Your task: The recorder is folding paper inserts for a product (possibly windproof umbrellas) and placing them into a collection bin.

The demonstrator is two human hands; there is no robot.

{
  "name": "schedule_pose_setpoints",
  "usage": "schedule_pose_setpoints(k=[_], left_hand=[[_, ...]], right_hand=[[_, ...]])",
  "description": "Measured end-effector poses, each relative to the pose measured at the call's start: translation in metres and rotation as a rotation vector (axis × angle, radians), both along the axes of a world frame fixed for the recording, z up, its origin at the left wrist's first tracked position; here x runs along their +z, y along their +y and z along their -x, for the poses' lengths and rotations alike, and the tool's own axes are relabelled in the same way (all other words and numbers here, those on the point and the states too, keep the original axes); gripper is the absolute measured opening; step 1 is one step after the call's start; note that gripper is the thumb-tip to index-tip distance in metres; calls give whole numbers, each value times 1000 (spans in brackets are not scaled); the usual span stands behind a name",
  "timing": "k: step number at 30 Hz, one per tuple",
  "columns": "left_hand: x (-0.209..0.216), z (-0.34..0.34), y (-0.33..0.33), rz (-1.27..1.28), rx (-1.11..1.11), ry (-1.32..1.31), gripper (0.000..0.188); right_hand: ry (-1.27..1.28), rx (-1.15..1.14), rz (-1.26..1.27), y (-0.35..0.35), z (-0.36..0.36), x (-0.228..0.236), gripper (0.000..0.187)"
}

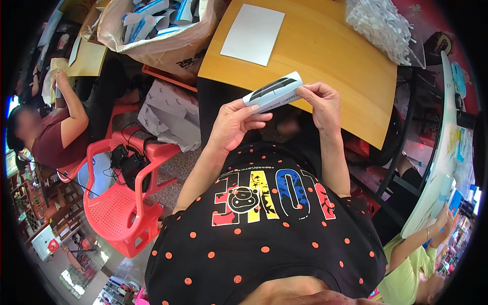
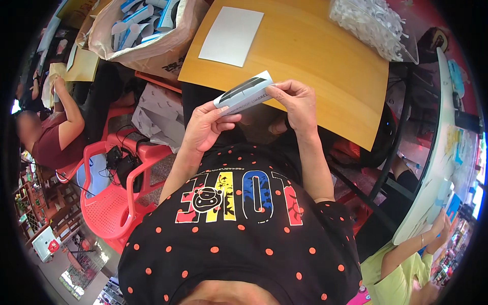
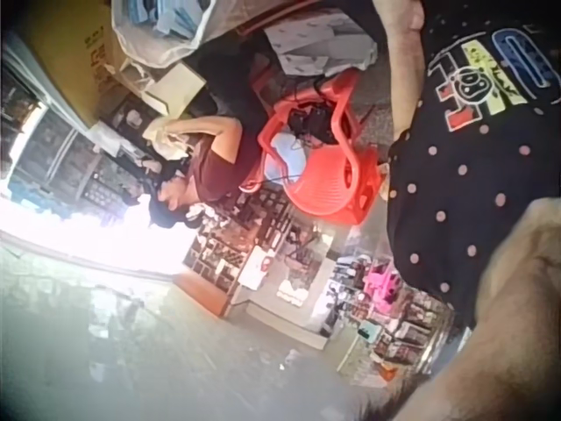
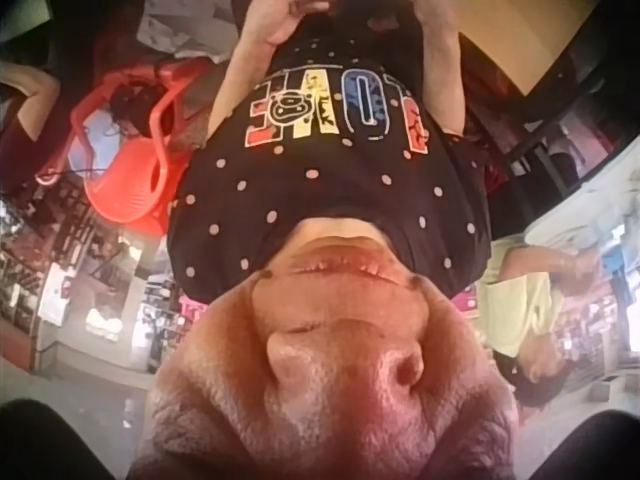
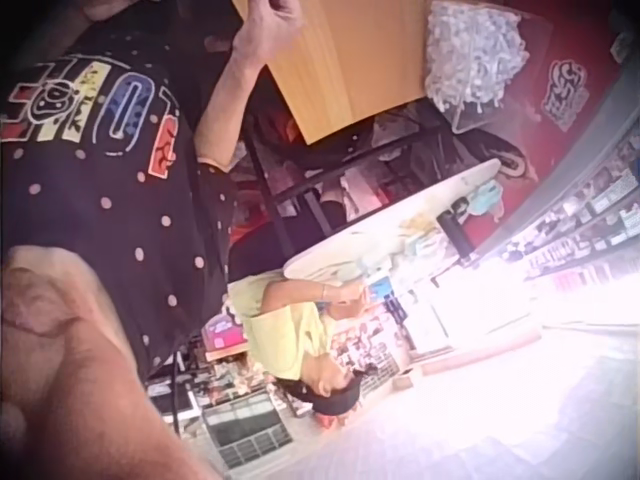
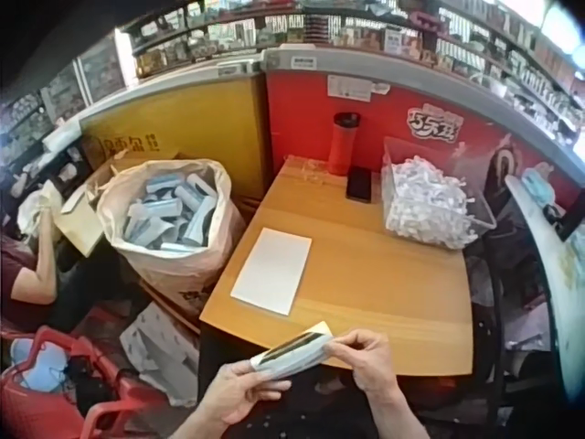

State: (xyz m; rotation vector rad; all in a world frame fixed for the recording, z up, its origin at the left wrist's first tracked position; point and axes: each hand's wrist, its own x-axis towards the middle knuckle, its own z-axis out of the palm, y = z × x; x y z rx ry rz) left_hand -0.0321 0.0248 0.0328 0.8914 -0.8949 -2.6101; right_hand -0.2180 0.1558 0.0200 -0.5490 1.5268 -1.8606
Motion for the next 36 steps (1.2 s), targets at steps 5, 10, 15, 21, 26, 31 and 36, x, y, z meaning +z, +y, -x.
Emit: schedule_pose_setpoints(k=[5,10,15,21,26,31,36], left_hand=[[1,1,2,-24,71,123,28],[-9,3,13,263,104,-18,25],[-12,3,14,265,123,-61,24],[-15,2,17,140,133,11,25],[-20,2,18,78,157,73,26],[-29,1,17,-10,130,127,26],[-28,4,17,75,168,152,27]], right_hand=[[-10,1,-10,-1,-1,-4,11],[-62,32,-16,-3,-2,-3,12],[-133,48,-35,-6,-4,0,11],[-99,98,-33,-3,0,-7,11],[-112,100,-26,-5,-2,-7,12],[-131,98,-10,-3,-1,-12,12],[-147,89,-36,-3,-1,-17,12]])
